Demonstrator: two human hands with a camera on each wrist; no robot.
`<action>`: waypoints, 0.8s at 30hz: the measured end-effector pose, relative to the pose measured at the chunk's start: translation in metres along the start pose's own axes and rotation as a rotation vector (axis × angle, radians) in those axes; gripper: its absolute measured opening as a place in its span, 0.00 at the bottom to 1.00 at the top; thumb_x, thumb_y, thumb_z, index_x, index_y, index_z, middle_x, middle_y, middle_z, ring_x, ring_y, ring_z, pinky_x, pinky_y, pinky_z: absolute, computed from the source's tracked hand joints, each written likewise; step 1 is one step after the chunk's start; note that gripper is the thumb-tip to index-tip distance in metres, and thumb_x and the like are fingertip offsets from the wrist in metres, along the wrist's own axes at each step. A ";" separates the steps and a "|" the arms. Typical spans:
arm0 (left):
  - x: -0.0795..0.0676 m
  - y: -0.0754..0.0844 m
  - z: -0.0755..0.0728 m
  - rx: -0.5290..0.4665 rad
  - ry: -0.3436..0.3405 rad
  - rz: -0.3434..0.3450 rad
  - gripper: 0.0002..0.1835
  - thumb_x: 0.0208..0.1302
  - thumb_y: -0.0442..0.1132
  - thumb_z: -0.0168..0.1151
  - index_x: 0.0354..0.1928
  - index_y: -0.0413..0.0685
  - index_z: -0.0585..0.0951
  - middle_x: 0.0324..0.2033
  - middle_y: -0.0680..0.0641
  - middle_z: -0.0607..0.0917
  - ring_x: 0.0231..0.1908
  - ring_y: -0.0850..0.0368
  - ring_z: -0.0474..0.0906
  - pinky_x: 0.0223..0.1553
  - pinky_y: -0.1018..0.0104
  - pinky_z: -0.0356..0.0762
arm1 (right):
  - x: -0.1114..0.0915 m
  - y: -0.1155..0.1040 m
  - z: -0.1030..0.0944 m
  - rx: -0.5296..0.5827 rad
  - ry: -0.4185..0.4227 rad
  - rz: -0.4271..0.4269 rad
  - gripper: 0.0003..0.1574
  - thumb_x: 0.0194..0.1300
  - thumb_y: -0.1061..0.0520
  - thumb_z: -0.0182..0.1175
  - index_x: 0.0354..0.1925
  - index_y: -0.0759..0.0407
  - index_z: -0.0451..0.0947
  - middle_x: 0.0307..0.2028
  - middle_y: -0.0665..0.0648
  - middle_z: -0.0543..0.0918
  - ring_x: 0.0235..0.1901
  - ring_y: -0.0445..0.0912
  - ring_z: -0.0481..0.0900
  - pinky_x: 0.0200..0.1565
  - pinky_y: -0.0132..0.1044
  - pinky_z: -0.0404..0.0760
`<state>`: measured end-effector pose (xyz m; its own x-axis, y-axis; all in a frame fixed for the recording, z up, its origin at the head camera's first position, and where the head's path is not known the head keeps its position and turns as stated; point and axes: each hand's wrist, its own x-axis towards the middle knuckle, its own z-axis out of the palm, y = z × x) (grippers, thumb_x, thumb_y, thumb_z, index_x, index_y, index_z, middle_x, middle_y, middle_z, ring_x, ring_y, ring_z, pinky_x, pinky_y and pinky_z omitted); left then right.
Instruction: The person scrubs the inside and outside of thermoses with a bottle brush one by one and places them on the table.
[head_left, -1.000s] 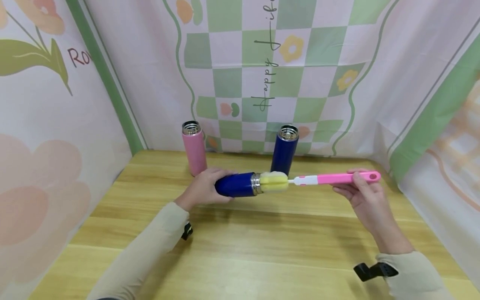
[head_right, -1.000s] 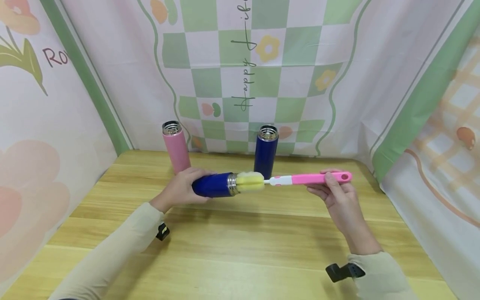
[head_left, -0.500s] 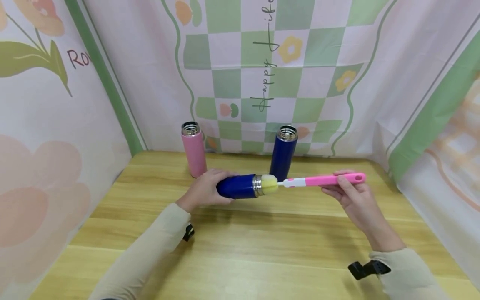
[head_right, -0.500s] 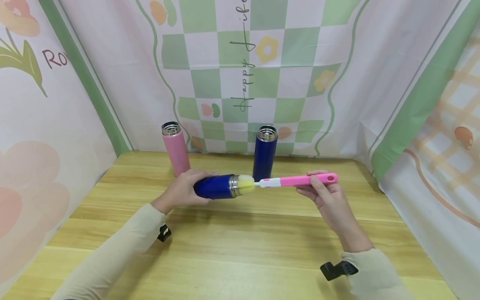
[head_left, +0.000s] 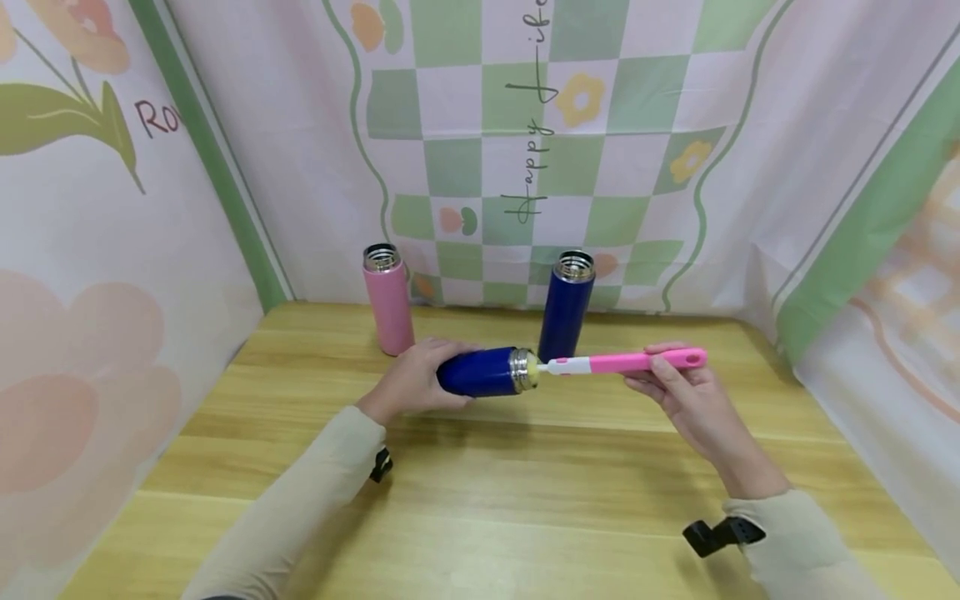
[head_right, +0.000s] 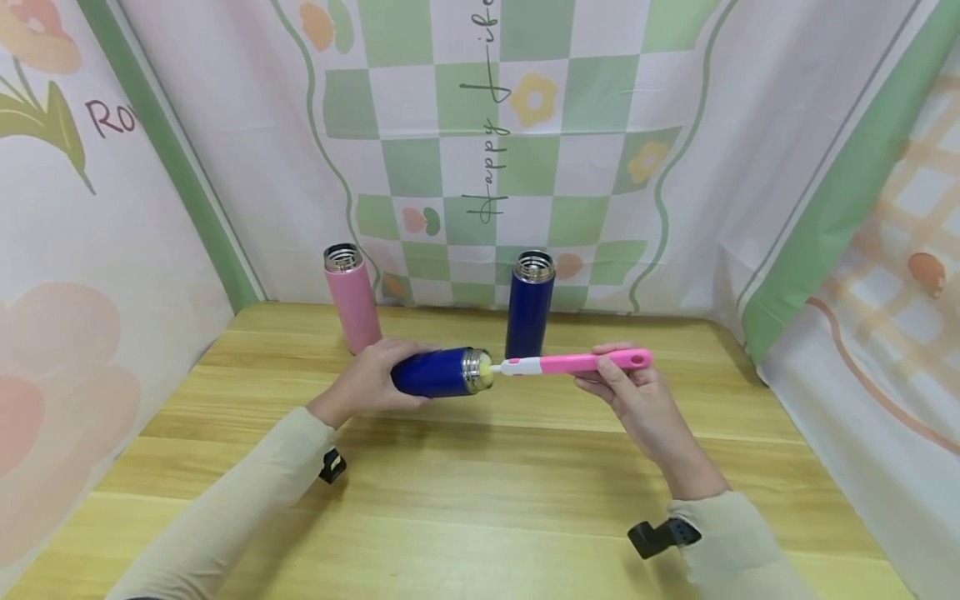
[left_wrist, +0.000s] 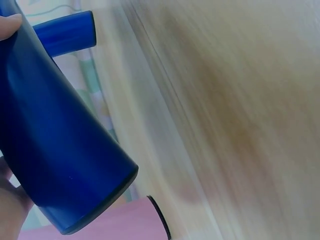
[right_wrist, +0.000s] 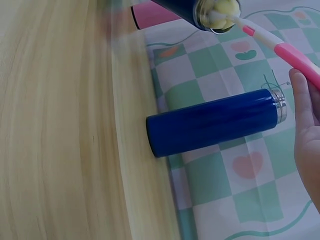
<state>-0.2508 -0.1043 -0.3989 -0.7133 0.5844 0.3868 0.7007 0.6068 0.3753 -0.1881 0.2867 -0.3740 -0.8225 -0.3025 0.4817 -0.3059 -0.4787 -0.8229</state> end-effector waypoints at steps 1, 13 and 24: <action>0.000 0.000 0.000 0.003 0.001 -0.002 0.39 0.48 0.57 0.79 0.65 0.64 0.77 0.58 0.50 0.81 0.57 0.54 0.76 0.55 0.52 0.76 | 0.000 0.001 0.001 -0.007 0.011 -0.003 0.17 0.78 0.70 0.40 0.53 0.69 0.75 0.48 0.63 0.81 0.50 0.51 0.84 0.53 0.42 0.79; 0.001 0.002 0.001 0.055 0.010 -0.009 0.40 0.47 0.60 0.78 0.66 0.67 0.77 0.57 0.51 0.82 0.55 0.54 0.77 0.54 0.52 0.76 | 0.002 0.020 0.015 -0.054 0.097 0.017 0.14 0.79 0.67 0.44 0.53 0.66 0.76 0.47 0.62 0.84 0.48 0.50 0.85 0.50 0.40 0.81; 0.012 0.017 0.010 0.046 0.014 0.034 0.39 0.48 0.63 0.75 0.65 0.71 0.76 0.55 0.54 0.82 0.53 0.59 0.77 0.53 0.59 0.76 | 0.009 0.038 0.039 -0.249 0.143 0.193 0.13 0.78 0.57 0.51 0.56 0.61 0.73 0.52 0.59 0.80 0.50 0.46 0.84 0.55 0.38 0.78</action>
<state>-0.2478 -0.0820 -0.3966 -0.6883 0.5979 0.4107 0.7231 0.6109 0.3225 -0.1889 0.2335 -0.3893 -0.9301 -0.2407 0.2776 -0.2315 -0.2028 -0.9515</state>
